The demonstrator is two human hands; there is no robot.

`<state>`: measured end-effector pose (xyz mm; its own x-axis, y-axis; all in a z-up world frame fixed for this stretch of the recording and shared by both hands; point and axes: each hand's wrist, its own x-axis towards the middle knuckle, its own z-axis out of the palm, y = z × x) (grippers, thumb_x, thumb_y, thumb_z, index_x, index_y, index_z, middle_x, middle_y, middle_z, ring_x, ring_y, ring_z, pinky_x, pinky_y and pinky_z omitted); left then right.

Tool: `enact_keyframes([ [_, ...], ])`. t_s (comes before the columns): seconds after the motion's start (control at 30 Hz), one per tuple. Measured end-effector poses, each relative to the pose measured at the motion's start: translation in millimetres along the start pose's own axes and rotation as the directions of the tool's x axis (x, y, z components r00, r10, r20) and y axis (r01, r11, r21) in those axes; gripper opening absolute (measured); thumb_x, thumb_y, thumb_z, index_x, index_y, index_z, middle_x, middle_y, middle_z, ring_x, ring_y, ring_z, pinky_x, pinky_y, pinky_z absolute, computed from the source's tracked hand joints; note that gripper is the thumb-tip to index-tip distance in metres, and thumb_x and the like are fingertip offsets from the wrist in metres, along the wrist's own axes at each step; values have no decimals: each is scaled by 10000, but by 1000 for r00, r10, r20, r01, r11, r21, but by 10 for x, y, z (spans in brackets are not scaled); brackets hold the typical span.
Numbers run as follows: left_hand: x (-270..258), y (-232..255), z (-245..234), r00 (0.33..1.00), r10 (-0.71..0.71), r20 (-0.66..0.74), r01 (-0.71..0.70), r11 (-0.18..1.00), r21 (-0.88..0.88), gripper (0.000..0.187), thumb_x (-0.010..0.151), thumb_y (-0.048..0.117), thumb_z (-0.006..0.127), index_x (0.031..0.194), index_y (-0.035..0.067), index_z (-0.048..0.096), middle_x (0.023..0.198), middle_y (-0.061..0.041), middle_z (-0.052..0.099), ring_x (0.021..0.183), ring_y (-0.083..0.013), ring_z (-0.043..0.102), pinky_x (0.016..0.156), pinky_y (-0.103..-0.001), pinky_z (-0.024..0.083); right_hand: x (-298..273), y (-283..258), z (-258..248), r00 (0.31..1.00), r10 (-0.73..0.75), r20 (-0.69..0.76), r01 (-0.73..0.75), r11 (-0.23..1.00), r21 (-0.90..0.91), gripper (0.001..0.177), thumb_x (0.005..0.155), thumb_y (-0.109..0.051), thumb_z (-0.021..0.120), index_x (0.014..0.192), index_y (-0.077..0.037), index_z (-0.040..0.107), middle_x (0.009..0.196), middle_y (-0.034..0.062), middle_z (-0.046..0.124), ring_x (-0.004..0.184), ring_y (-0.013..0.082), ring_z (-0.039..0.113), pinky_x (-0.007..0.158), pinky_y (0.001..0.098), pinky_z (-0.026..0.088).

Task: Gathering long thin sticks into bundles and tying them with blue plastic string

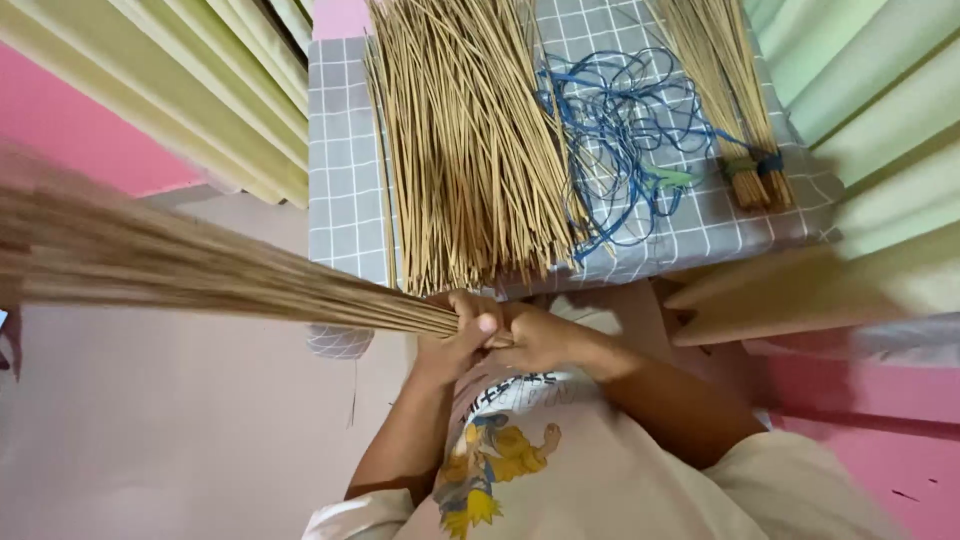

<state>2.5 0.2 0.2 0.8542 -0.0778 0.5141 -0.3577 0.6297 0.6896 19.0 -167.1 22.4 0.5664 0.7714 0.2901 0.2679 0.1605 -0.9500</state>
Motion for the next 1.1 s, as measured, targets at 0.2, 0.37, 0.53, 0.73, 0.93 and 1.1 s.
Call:
enact_keyframes([
  [0.2,-37,294,-183,907,349,236,-357,340,870,1118,844,657,749,1562,16,180,1536,-279,344,1278,-301,444,1037,-485,411,-142,-229,-81,836,542,-87,-547,836,-45,272,1004,-193,579,1152,-168,806,479,-23,476,308,96,409,255,232,329],
  [0.37,-316,425,-71,707,328,626,-497,-399,771,650,928,377,598,1500,217,335,1442,-195,484,1090,-401,541,940,-571,420,87,-240,-564,948,54,-314,-186,894,-407,117,901,-157,714,865,-49,688,614,80,637,540,258,569,528,386,469],
  [0.53,282,392,175,776,124,618,-385,-683,621,407,942,104,620,1322,237,675,1382,-140,543,1280,-387,458,1035,-589,443,423,-653,-413,922,59,-384,-351,547,-760,416,851,-487,656,672,-126,756,598,129,707,627,394,716,594,484,560],
  [0.73,622,356,46,954,-163,252,-295,-660,691,99,900,119,637,836,83,704,676,-113,713,615,-292,726,580,-380,562,501,-442,-320,984,-102,-146,-126,187,-974,296,821,-198,693,549,-111,615,473,73,608,427,296,612,468,385,491],
  [0.93,764,914,86,901,-431,-54,-164,-453,876,135,838,149,704,751,72,773,632,-125,716,626,-370,742,543,-503,600,-125,-1065,-577,958,-36,-285,-187,674,-715,436,802,-95,744,1197,59,641,1107,289,675,1020,523,673,849,567,544],
  [1.1,687,1064,-443,936,-307,-173,-40,-579,814,185,799,266,725,759,103,648,612,-96,663,587,-337,726,514,-466,585,-798,-258,-1221,811,-87,-578,-584,-76,-808,262,907,-384,726,1094,-202,750,932,21,686,881,242,729,700,373,582],
])
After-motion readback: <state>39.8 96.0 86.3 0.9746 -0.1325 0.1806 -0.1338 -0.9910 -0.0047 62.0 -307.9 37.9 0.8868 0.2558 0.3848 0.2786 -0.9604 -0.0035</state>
